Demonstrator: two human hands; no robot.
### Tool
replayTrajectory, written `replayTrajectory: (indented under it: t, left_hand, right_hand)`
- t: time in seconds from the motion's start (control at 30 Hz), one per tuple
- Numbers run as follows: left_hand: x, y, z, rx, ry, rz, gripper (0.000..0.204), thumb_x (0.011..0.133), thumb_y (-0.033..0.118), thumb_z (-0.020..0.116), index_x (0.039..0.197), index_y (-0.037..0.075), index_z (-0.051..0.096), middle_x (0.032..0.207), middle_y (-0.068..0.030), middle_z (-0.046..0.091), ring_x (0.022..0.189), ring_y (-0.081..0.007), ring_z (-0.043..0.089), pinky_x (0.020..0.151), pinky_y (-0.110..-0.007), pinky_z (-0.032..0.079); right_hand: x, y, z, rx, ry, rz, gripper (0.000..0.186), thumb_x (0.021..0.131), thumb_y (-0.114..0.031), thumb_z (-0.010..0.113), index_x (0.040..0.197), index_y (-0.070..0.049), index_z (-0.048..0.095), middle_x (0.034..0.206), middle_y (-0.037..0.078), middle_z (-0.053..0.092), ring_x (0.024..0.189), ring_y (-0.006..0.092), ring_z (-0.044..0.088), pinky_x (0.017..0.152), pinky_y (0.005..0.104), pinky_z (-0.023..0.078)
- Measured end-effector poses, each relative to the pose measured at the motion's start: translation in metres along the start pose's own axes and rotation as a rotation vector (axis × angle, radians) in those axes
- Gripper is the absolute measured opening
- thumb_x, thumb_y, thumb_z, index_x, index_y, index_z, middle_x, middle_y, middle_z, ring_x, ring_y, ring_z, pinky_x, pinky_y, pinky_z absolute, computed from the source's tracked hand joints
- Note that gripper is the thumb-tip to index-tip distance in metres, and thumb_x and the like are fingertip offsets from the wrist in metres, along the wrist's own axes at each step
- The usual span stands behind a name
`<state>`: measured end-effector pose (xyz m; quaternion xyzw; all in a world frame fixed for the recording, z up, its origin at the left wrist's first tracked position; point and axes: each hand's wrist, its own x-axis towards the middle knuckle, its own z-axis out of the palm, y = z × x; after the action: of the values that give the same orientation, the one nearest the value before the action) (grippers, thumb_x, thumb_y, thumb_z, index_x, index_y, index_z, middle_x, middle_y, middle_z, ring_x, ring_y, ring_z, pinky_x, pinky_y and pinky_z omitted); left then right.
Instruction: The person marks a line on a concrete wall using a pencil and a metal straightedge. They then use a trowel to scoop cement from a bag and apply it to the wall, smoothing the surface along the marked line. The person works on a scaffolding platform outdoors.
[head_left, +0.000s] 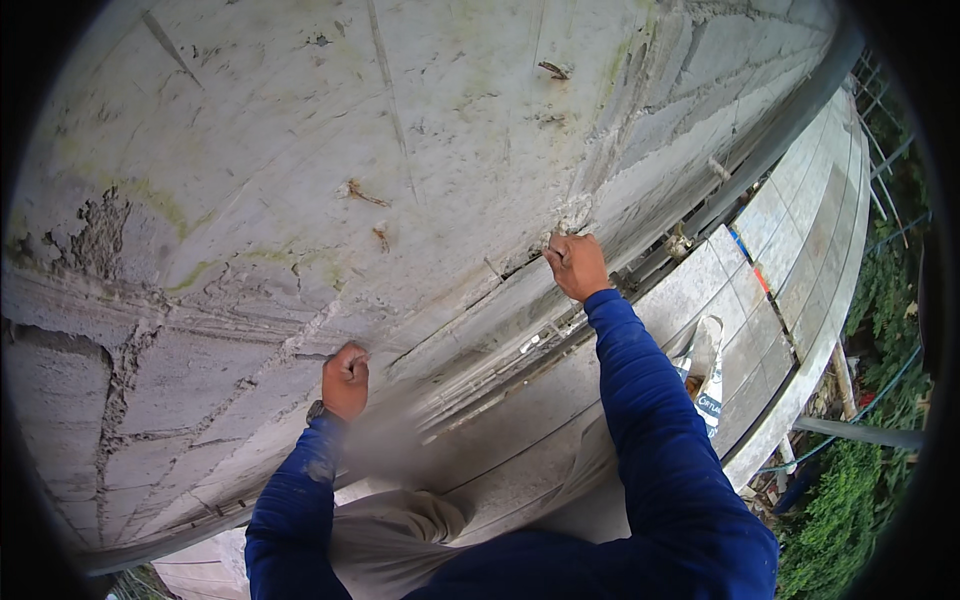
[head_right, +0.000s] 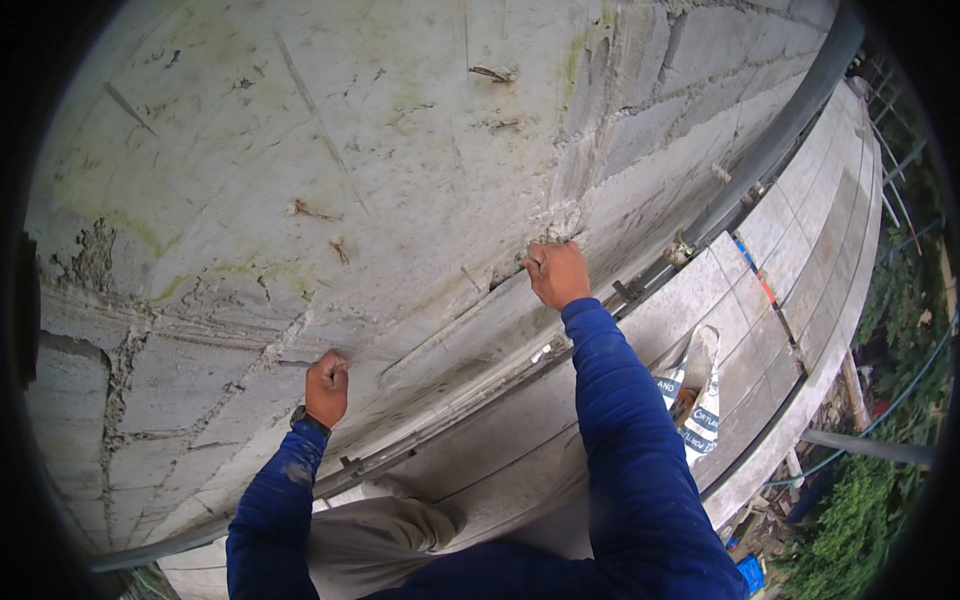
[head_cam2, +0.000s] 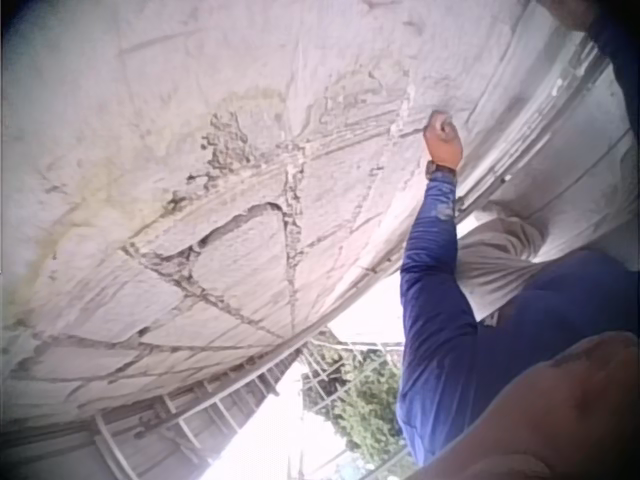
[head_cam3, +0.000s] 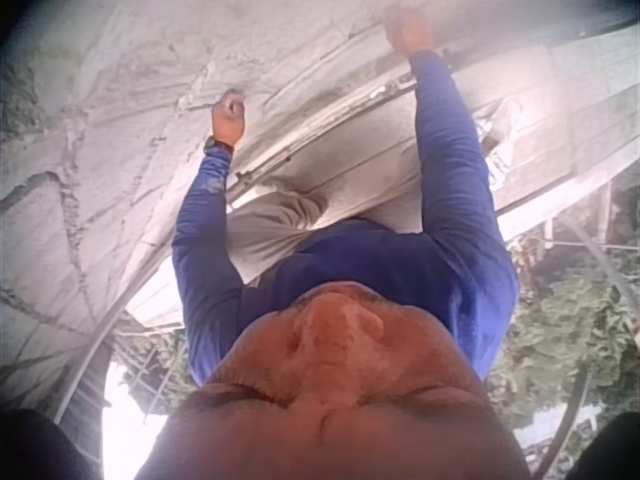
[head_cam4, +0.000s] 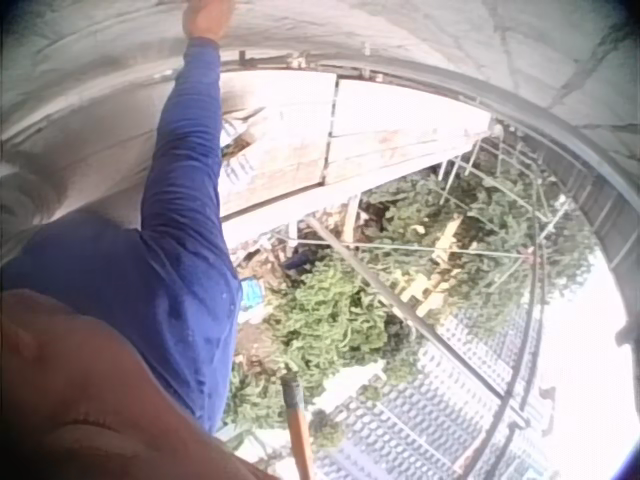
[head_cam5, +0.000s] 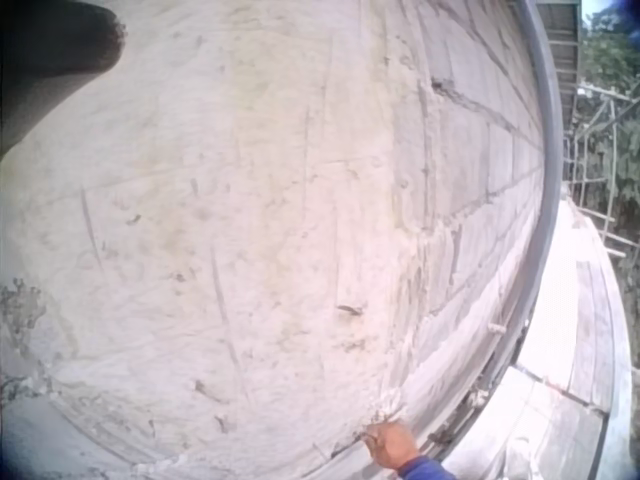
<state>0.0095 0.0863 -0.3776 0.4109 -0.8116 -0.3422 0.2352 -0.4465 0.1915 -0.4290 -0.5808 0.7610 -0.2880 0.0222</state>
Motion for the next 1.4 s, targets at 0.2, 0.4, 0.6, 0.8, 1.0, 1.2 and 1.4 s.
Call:
replayTrajectory:
  t: [0.2, 0.4, 0.6, 0.8, 1.0, 1.2, 1.4]
  left_hand:
    - [0.008, 0.013, 0.012, -0.120, -0.007, 0.042, 0.014, 0.090, -0.010, 0.049, 0.090, 0.000, 0.060, 0.077, -0.0041, 0.057, 0.073, -0.0092, 0.049, 0.067, -0.025, 0.043]
    - [0.011, 0.021, 0.034, -0.227, -0.061, -0.044, 0.011, 0.090, -0.008, 0.050, 0.087, -0.001, 0.059, 0.075, -0.0054, 0.057, 0.072, -0.0093, 0.050, 0.068, -0.026, 0.044]
    - [0.016, 0.033, 0.051, -0.249, -0.073, 0.008, 0.011, 0.093, -0.006, 0.051, 0.088, 0.000, 0.058, 0.076, -0.0010, 0.052, 0.072, -0.0078, 0.046, 0.065, -0.026, 0.041]
    - [0.021, 0.041, 0.061, -0.258, -0.105, -0.047, 0.009, 0.092, -0.003, 0.053, 0.091, -0.001, 0.062, 0.073, -0.0084, 0.059, 0.070, -0.0109, 0.052, 0.066, -0.029, 0.044]
    - [0.026, 0.049, 0.074, -0.248, -0.101, -0.075, 0.009, 0.095, -0.001, 0.052, 0.091, 0.000, 0.061, 0.074, -0.0048, 0.053, 0.072, -0.0093, 0.047, 0.066, -0.029, 0.043]
    - [0.023, 0.043, 0.086, -0.264, -0.027, 0.001, 0.010, 0.092, -0.001, 0.053, 0.093, 0.000, 0.063, 0.073, -0.0138, 0.063, 0.065, -0.0169, 0.056, 0.064, -0.032, 0.046]
    - [0.027, 0.038, 0.097, -0.282, 0.010, -0.011, 0.009, 0.091, 0.000, 0.054, 0.093, 0.000, 0.063, 0.078, -0.0188, 0.066, 0.068, -0.0273, 0.065, 0.065, -0.036, 0.050]
  right_hand:
    - [-0.003, -0.016, 0.004, 0.127, -0.102, -0.006, 0.022, 0.091, -0.019, 0.068, 0.079, -0.004, 0.057, 0.072, 0.023, 0.064, 0.073, 0.0468, 0.062, 0.068, 0.0542, 0.048]
    - [-0.010, -0.031, 0.013, 0.148, -0.089, -0.024, 0.023, 0.090, -0.018, 0.069, 0.078, -0.004, 0.057, 0.070, 0.024, 0.063, 0.072, 0.0473, 0.062, 0.067, 0.0539, 0.049]
    - [-0.022, -0.047, 0.018, 0.150, -0.121, -0.077, 0.023, 0.090, -0.019, 0.069, 0.077, -0.005, 0.057, 0.068, 0.022, 0.063, 0.070, 0.0454, 0.063, 0.066, 0.0531, 0.049]
    - [-0.032, -0.061, 0.030, 0.151, -0.145, -0.122, 0.018, 0.090, -0.018, 0.069, 0.080, -0.007, 0.058, 0.068, 0.018, 0.065, 0.071, 0.0410, 0.064, 0.070, 0.0513, 0.047]
    - [-0.034, -0.074, 0.044, 0.163, -0.122, -0.139, 0.017, 0.091, -0.018, 0.068, 0.081, -0.008, 0.059, 0.070, 0.017, 0.065, 0.073, 0.0389, 0.064, 0.072, 0.0496, 0.045]
    - [-0.034, -0.087, 0.045, 0.162, -0.041, -0.112, 0.019, 0.091, -0.017, 0.068, 0.078, -0.007, 0.058, 0.071, 0.017, 0.065, 0.074, 0.0385, 0.064, 0.071, 0.0491, 0.043]
    - [-0.032, -0.101, 0.045, 0.101, 0.076, -0.078, 0.021, 0.091, -0.016, 0.069, 0.076, -0.007, 0.057, 0.069, 0.016, 0.062, 0.073, 0.0386, 0.063, 0.070, 0.0487, 0.041]
